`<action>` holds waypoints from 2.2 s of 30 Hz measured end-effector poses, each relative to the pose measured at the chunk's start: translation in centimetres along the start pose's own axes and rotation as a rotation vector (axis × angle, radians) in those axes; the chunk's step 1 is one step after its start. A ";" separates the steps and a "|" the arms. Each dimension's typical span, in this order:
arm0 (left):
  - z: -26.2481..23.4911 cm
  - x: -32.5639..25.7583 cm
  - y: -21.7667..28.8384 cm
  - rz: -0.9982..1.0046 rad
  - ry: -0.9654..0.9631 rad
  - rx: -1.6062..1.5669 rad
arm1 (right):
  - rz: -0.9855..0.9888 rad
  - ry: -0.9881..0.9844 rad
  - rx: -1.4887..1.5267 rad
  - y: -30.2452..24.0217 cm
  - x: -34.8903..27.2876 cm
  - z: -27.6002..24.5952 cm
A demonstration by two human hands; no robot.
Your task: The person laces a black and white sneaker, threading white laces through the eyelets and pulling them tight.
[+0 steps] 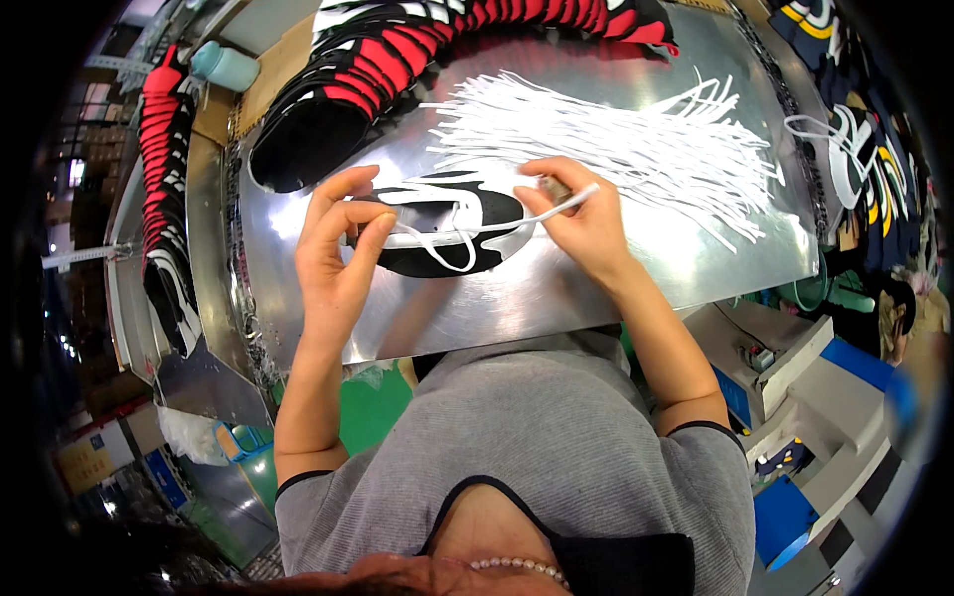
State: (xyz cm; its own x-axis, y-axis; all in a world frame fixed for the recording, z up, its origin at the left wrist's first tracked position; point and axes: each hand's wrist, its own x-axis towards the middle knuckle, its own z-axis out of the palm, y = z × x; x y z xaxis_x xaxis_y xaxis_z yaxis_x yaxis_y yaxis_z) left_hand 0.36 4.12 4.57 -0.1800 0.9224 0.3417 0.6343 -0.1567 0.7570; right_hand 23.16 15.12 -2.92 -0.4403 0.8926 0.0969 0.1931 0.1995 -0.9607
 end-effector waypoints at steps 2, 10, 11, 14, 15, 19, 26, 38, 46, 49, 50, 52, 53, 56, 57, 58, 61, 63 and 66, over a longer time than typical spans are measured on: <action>1.7 0.2 0.1 0.014 -0.021 0.033 | -0.052 -0.154 0.296 -1.4 -0.3 0.9; 1.9 -0.3 -1.4 -0.079 -0.131 0.254 | 0.348 -0.280 0.548 -0.7 -0.2 3.8; 1.2 -0.9 -1.9 -0.167 -0.212 0.286 | 0.307 -0.229 0.534 0.1 -0.2 4.2; 1.1 -2.4 -5.7 -0.435 -0.383 0.038 | 0.284 -0.204 0.495 0.7 -0.2 5.9; 1.2 -0.8 -5.7 -0.819 -0.442 -0.346 | 0.289 -0.185 0.477 0.7 -0.3 6.4; 3.1 -0.5 -5.4 -1.091 -0.362 -0.677 | 0.319 -0.140 0.350 -0.1 -0.2 6.9; 5.0 -3.4 -2.9 -0.725 -0.024 -0.483 | 0.111 -0.182 -0.076 -0.8 -1.1 6.9; 5.4 -4.4 -2.6 -0.677 0.062 -0.455 | -0.006 -0.290 -0.071 -2.0 -2.8 3.3; 4.6 -4.5 -2.9 -0.684 -0.043 -0.531 | 0.074 -0.338 -0.016 -2.1 -1.7 3.1; 4.6 -4.1 -2.1 -0.714 -0.020 -0.530 | 0.078 -0.370 0.047 -1.6 -1.5 3.1; 4.6 -4.1 -1.9 -0.729 -0.005 -0.536 | 0.059 -0.373 0.066 -1.4 -1.5 3.1; 4.7 -4.1 -2.1 -0.738 -0.012 -0.521 | 0.096 -0.401 0.062 -1.6 -1.4 2.9; 4.7 -4.1 -2.2 -0.743 -0.016 -0.514 | 0.115 -0.415 0.060 -1.7 -1.3 2.7; 4.8 -4.0 -2.0 -0.709 -0.014 -0.517 | 0.198 -0.412 0.056 -2.4 -1.2 2.8; 4.8 -4.0 -2.0 -0.698 -0.031 -0.512 | 0.216 -0.427 0.035 -2.5 -1.1 2.8; 4.6 -4.0 -2.1 -0.687 -0.049 -0.508 | 0.234 -0.443 0.014 -2.6 -0.9 3.0; 4.8 -4.4 -2.2 -0.604 -0.078 -0.458 | 0.064 -0.401 -0.117 -1.5 -0.9 4.3; 5.1 -4.9 -2.4 -0.543 -0.069 -0.441 | -0.045 -0.384 -0.184 -1.3 -0.9 5.0; 4.8 -4.3 -2.5 -0.568 -0.139 -0.483 | 0.005 -0.439 -0.179 -1.7 0.3 5.8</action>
State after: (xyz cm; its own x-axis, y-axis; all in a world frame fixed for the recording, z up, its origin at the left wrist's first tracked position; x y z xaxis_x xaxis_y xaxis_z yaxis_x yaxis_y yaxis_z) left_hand 3.15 2.18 -1.42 -0.2640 0.9385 -0.2227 0.0664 0.2480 0.9665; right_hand 17.65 12.73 -2.79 -0.7605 0.6463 -0.0637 0.3273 0.2966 -0.8972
